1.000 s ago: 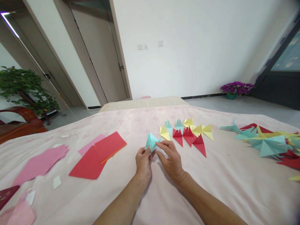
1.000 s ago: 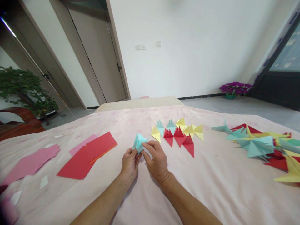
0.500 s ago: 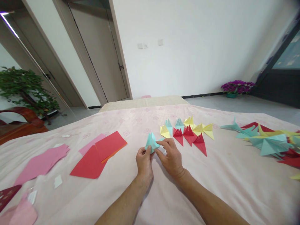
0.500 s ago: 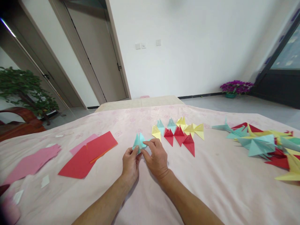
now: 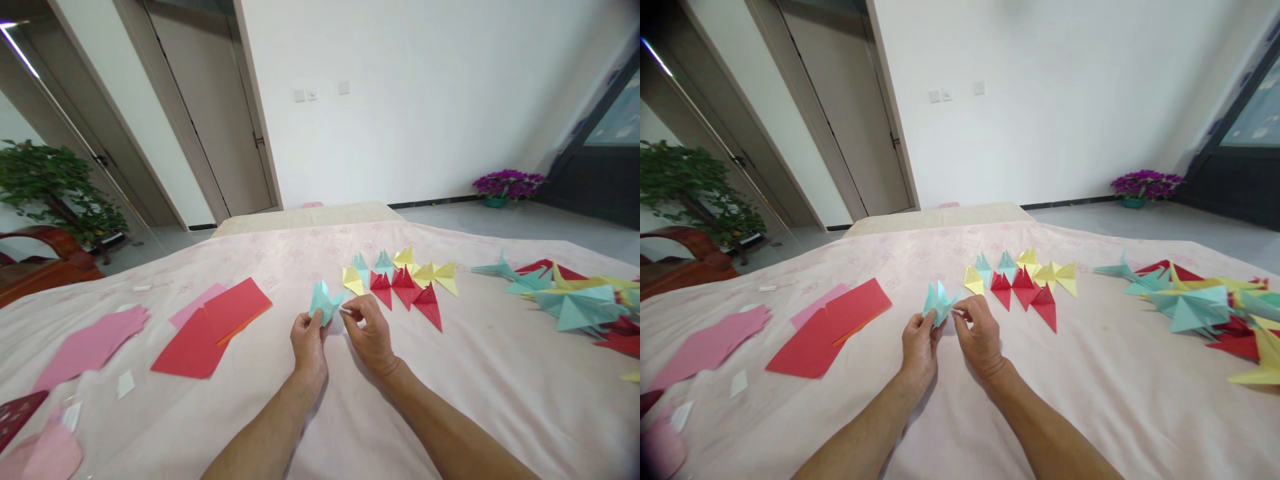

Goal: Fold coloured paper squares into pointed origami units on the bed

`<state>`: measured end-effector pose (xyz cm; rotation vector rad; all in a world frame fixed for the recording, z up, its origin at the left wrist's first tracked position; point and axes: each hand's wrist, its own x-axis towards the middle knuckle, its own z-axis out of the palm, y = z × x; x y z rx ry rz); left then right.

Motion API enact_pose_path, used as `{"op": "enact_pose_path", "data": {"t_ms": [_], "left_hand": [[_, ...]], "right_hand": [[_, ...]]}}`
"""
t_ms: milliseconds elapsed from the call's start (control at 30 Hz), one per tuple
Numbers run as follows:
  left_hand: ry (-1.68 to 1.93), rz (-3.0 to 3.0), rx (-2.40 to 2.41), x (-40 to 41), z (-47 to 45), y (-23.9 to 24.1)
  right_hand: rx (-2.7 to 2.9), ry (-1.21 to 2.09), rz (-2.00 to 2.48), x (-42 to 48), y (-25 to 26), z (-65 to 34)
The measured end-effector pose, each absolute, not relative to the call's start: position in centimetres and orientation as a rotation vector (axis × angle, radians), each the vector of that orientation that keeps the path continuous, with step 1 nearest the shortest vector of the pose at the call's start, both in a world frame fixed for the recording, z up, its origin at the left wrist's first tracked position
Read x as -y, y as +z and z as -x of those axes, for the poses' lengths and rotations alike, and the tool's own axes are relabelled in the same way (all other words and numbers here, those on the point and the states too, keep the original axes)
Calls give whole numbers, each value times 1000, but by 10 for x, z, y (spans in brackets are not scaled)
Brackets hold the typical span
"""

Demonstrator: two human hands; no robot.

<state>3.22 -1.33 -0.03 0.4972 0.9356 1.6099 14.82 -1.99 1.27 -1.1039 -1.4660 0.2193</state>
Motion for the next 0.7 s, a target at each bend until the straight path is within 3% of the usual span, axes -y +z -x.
{"op": "enact_pose_path", "data": {"t_ms": [467, 700], "left_hand": [[1577, -545, -996, 14, -33, 1], [1556, -535, -1041, 18, -36, 9]], "right_hand": [[1441, 453, 1331, 9, 8, -154], [1358, 391, 1339, 12, 6, -150]]}}
